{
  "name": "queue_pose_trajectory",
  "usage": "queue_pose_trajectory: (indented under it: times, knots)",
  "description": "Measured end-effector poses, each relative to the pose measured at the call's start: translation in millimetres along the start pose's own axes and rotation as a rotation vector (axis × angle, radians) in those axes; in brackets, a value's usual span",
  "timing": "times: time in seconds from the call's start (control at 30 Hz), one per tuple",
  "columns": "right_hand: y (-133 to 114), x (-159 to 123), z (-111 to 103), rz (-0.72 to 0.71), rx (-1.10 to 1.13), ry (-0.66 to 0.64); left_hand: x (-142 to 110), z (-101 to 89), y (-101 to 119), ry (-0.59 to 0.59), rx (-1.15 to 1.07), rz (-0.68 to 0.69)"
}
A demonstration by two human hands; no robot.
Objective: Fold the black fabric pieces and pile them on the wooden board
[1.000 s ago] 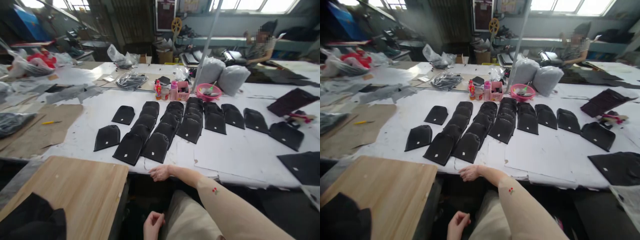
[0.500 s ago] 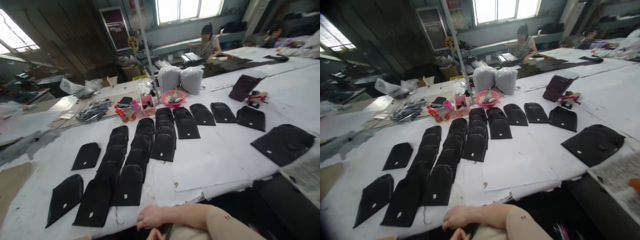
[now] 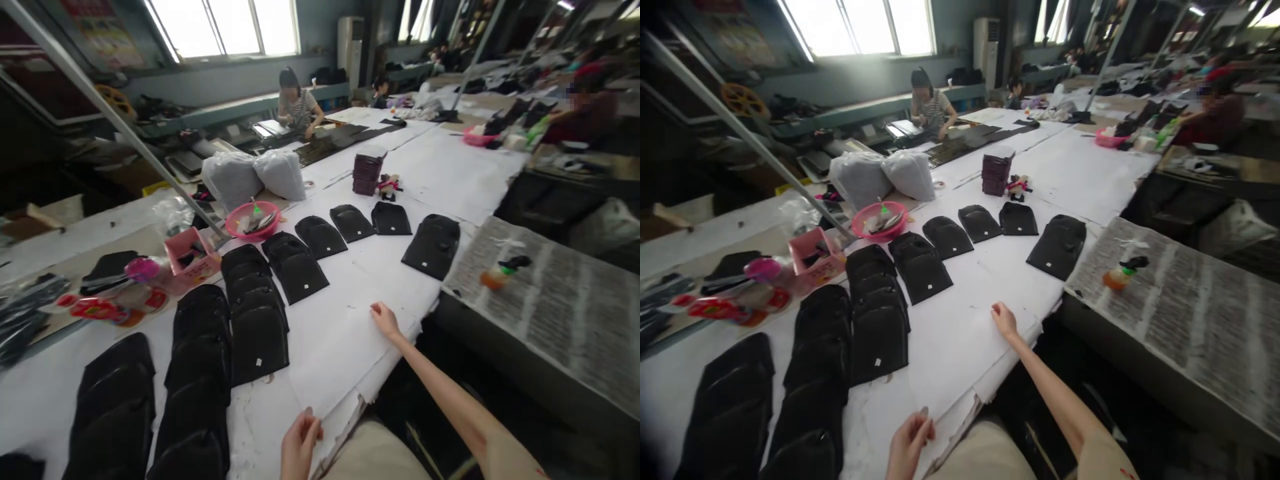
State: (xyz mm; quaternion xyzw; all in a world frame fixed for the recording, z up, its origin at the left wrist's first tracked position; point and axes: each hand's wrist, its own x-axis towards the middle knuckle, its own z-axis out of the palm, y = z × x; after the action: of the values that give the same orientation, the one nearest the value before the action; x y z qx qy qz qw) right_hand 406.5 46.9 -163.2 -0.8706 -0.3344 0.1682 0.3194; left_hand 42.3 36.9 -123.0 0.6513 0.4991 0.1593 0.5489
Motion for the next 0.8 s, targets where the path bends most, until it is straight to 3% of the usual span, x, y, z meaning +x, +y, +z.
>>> queue_pose_trajectory:
  times: [0.13, 0.23, 0.37, 0.47, 0.6, 0.8]
  knots:
    - [51, 14, -81, 0.307, -0.074, 0.171, 85, 40.2, 28, -0.075, 0.202, 0.381]
    - [75, 46, -135, 0.463, -0.112, 0.286, 136, 73.2, 42, -0.003, 0.403, 0.565]
    - [98, 119, -184, 0.582, -0.129, 0.401, 177, 96.8, 23, 0.142, 0.618, 0.676]
    - [117, 182, -207, 0.647, -0.140, 0.448, 189, 98.6, 0, 0.174, 0.740, 0.790]
    - [146, 254, -224, 0.747, -0.157, 0.464, 194, 98.6, -18, 0.184, 0.797, 0.809]
    - [189, 320, -237, 0.818, -0.180, 0.442, 198, 113.4, -29, 0.365, 0.783, 0.811]
